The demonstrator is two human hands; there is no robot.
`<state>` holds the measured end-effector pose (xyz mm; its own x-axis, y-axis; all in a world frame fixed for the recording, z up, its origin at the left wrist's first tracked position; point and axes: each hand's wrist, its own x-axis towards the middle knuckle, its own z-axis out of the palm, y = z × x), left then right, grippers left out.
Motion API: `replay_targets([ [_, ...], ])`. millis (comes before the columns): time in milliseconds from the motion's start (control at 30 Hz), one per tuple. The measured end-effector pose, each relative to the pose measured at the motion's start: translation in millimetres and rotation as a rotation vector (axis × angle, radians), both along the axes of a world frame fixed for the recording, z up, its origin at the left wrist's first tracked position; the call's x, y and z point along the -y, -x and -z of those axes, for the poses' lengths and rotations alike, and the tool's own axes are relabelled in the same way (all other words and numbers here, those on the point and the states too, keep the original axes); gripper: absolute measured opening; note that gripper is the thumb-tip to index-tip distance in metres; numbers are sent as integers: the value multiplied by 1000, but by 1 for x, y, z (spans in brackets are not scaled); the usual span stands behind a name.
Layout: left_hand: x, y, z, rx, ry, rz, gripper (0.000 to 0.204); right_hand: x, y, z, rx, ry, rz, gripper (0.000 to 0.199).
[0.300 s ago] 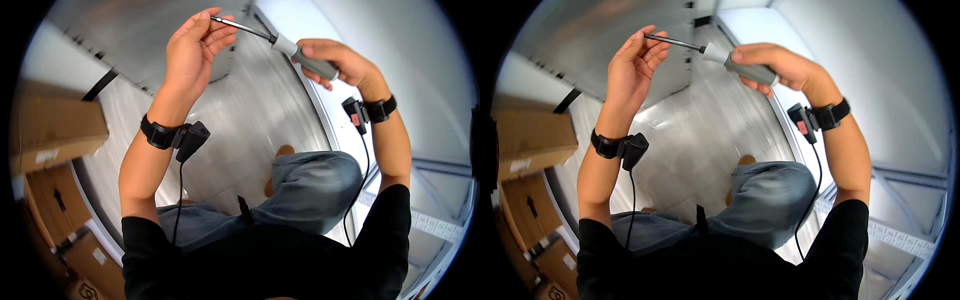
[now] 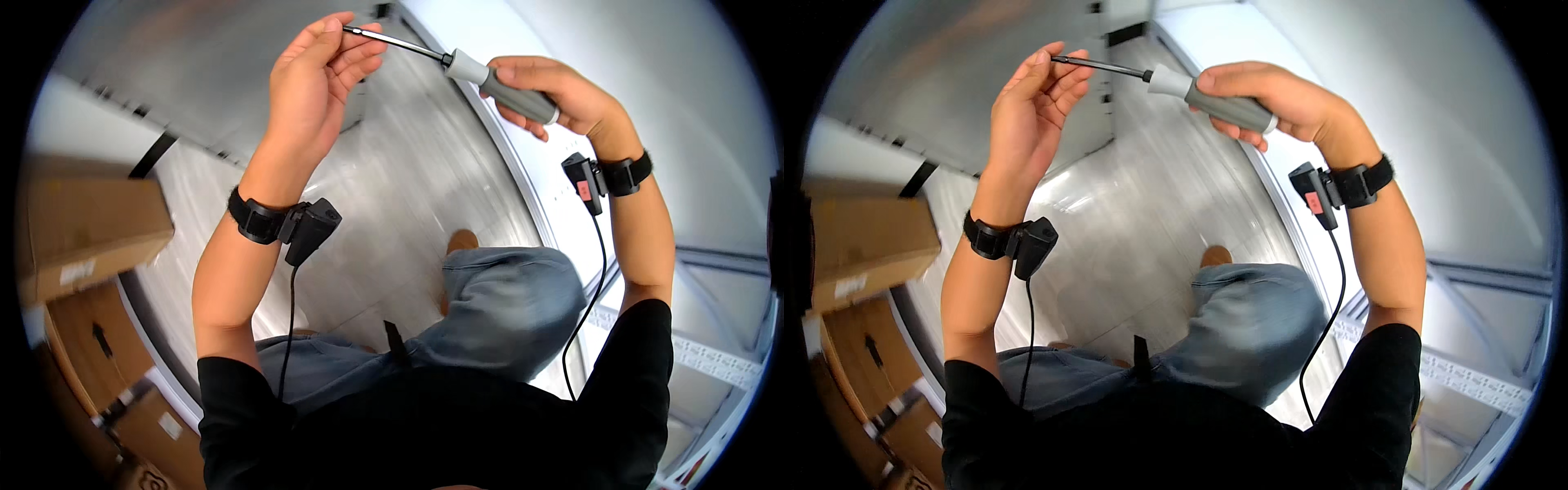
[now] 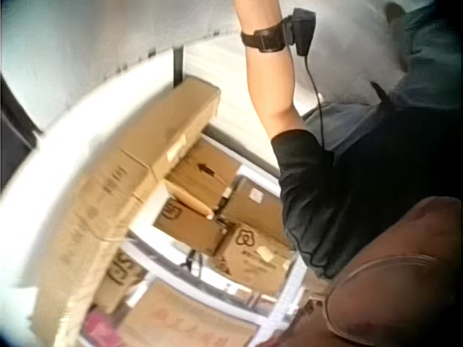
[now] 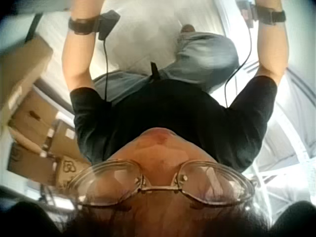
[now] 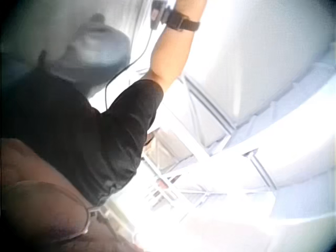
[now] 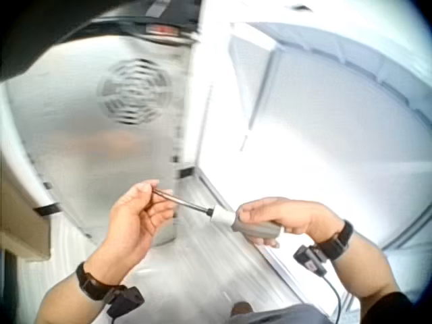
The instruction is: The person uses a screwdriver to remove screws from a white panel on a shelving unit, then detaches a black cover from a beige appliance. They proceed to unscrew multiple fasteners from the back of the appliance, removing screws one by one.
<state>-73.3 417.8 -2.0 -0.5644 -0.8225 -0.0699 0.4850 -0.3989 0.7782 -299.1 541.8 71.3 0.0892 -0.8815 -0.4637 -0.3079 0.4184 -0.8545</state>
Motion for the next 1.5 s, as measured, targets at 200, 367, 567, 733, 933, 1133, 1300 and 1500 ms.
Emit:
replay_targets([
  [200, -195, 1, 308, 88, 40, 264, 16, -252, -16, 320, -22, 102, 272, 36],
  [367, -210, 100, 317, 373, 36, 411, 15, -310, 27, 361, 276, 11, 601, 38],
  [567, -246, 197, 379, 510, 214, 428, 8, -407, 63, 424, 609, -34, 926, 37],
  [733, -328, 278, 416, 704, 728, 479, 9, -458, 88, 439, 606, 45, 1234, 35],
  [933, -360, 328, 444, 611, 1221, 327, 9, -480, 110, 448, 634, 138, 1384, 33],
  [1133, -364, 345, 455, 630, 1258, 269, 6, -479, 113, 458, 657, 122, 1397, 33],
  [1300, -363, 345, 460, 649, 1272, 266, 7, -477, 112, 462, 652, 110, 1397, 32],
  [1500, -354, 334, 460, 675, 1201, 370, 20, -463, 113, 456, 600, 90, 1341, 32],
])
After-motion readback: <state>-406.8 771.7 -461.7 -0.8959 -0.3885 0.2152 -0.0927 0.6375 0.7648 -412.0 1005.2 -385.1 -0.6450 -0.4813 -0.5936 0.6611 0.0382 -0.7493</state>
